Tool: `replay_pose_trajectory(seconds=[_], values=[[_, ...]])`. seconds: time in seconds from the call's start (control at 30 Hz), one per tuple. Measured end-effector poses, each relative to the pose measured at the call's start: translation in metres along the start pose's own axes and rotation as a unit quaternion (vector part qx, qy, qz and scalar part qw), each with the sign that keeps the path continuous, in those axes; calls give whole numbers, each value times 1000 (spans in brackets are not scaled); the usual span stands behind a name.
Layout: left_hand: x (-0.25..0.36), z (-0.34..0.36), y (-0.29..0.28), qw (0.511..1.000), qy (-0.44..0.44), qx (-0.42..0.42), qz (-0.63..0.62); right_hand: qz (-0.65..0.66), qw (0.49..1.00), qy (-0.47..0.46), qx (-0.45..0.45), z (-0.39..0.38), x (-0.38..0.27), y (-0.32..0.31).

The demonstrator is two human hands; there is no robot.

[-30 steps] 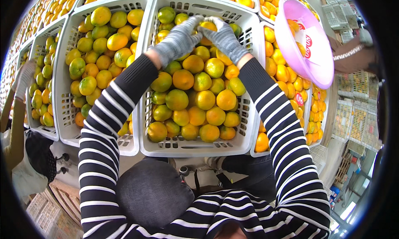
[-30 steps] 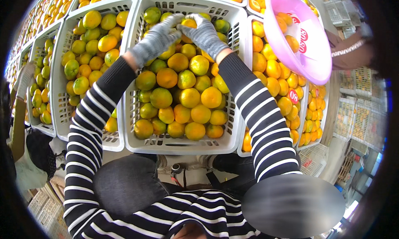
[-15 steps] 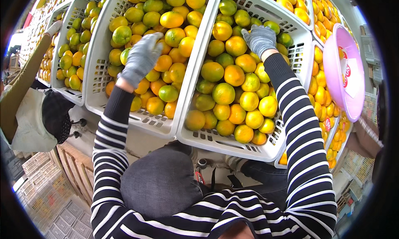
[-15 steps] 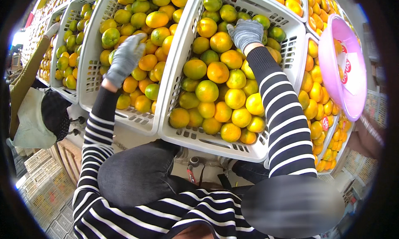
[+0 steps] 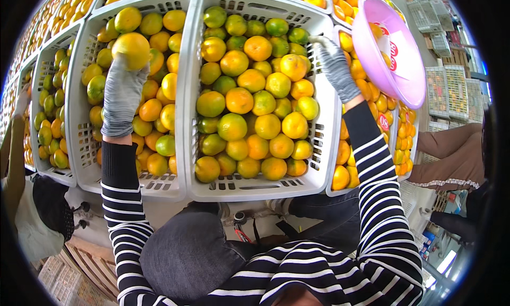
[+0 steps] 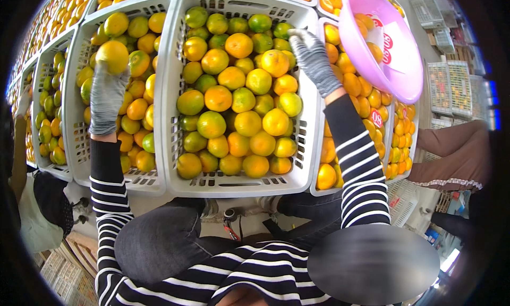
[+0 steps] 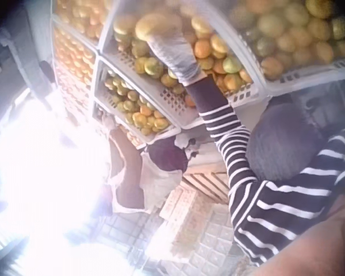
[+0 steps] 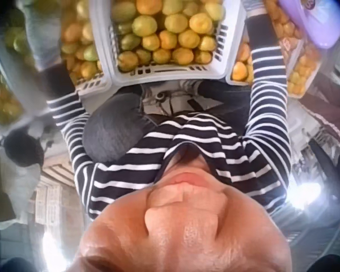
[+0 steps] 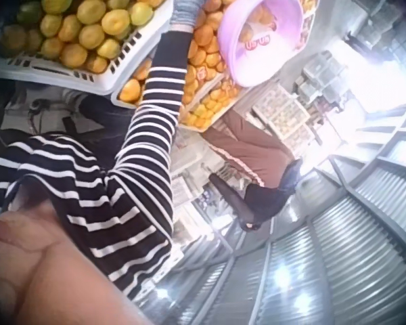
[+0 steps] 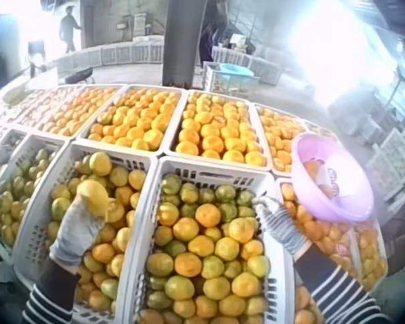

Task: The person sorts oranges from white crates into a pink bowl, handling them one by one with gloved hands. The person occasionally transfers oranges between crates and places selected fruit into the bowl.

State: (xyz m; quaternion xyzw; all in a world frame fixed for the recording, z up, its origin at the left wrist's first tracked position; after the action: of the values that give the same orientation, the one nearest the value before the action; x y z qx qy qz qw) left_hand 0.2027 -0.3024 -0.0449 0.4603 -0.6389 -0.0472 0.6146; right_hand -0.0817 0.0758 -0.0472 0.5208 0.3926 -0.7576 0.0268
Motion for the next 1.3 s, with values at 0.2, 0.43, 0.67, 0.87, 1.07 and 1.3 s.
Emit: replay_pose_trajectory(seconds=[0.2,0.43,0.67,0.87,1.07,1.3], values=[[-33,25,62,965,-150,-197,-87,-370,909,-33,-188,-2,-29,30],[-90,79,163,951,-172,-236,103,-415,875,-180,-170,-84,-30,-10],[-215,148,236,760,52,-259,594,-361,888,-215,-185,-91,-26,-7],[-263,178,200,665,86,-364,646,-488,847,-199,-72,-56,-6,8],[-128,153,172,907,44,-323,267,-481,870,1,-109,17,17,47],[49,80,-10,775,170,1,609,-530,840,-26,-112,0,19,61]])
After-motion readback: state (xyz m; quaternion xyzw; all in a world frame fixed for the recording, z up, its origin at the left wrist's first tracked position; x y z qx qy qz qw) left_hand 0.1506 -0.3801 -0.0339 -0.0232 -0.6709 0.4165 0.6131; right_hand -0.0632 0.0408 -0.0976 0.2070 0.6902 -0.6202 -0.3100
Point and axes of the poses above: each hand's wrist, its own z-axis towards the middle knuckle, its own y-axis out of the palm, x = y × z, the point moved 1 cm from there along z, towards the middle knuckle, and after that the axes turned 5 degrees about -y, right-handed, at the moved point
